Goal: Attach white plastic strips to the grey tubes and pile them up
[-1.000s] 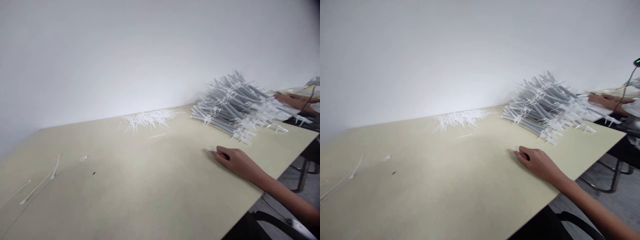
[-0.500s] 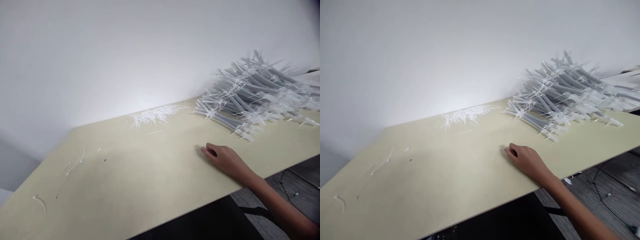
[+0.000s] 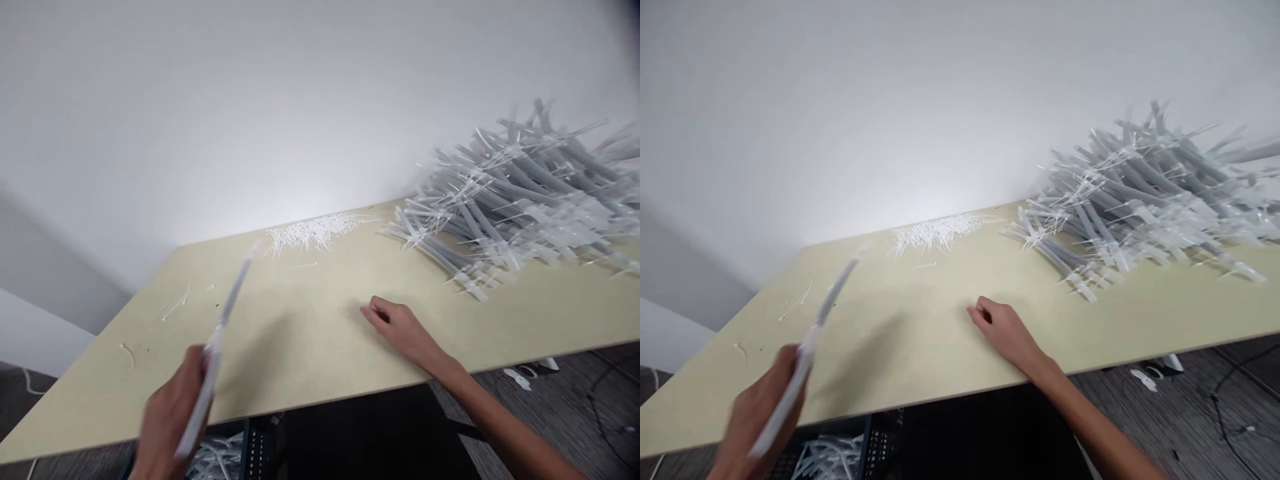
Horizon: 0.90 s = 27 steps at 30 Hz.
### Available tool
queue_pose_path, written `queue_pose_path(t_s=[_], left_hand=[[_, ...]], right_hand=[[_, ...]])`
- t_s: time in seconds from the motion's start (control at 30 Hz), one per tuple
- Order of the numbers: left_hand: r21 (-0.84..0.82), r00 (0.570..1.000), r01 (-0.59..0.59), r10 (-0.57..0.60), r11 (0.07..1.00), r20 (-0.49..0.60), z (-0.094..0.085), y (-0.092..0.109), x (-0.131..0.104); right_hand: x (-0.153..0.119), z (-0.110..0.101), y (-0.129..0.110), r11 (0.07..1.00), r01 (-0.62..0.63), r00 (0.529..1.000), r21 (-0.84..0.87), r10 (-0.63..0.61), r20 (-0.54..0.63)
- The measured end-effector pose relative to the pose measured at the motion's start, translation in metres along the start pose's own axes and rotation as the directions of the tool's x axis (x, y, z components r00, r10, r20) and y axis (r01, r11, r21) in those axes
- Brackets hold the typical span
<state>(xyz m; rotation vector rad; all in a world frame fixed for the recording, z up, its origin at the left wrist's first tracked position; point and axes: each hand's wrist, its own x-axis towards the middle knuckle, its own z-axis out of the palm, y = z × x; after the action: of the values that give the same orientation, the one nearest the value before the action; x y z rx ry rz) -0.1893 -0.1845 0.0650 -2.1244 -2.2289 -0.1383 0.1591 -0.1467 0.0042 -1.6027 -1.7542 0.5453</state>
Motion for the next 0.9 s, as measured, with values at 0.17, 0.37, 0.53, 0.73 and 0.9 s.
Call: queue_pose_path(t_s=[0.17, 0.37, 0.53, 0.73, 0.9], left_hand=[[-0.023, 0.984, -0.174, 0.174, 0.985, 0.037, -0.001, 0.104, 0.052], [-0.097, 0.941, -0.336, 0.337, 0.937, -0.012, 0.017, 0.177, 0.085], [-0.203, 0.885, -0.464, 0.462, 0.862, -0.062, 0.031, 0.204, 0.102], [-0.425, 0.79, -0.602, 0.582, 0.676, -0.193, 0.03, 0.206, 0.116], [-0.386, 0.842, -0.539, 0.486, 0.748, -0.233, -0.001, 0.194, 0.127]], right_hand=[[0.009, 0.001, -0.015, 0.928, -0.023, 0.984, 0.372, -0.045, 0.173], [0.046, -0.007, -0.014, 0.643, -0.218, 0.937, 0.734, -0.073, 0.342], [0.076, -0.015, -0.007, 0.408, -0.302, 0.946, 0.862, 0.014, 0.324], [0.103, -0.026, 0.005, 0.461, -0.245, 0.97, 0.853, 0.115, 0.216], [0.114, -0.044, 0.004, 0.927, 0.146, 0.949, 0.347, -0.032, -0.315]])
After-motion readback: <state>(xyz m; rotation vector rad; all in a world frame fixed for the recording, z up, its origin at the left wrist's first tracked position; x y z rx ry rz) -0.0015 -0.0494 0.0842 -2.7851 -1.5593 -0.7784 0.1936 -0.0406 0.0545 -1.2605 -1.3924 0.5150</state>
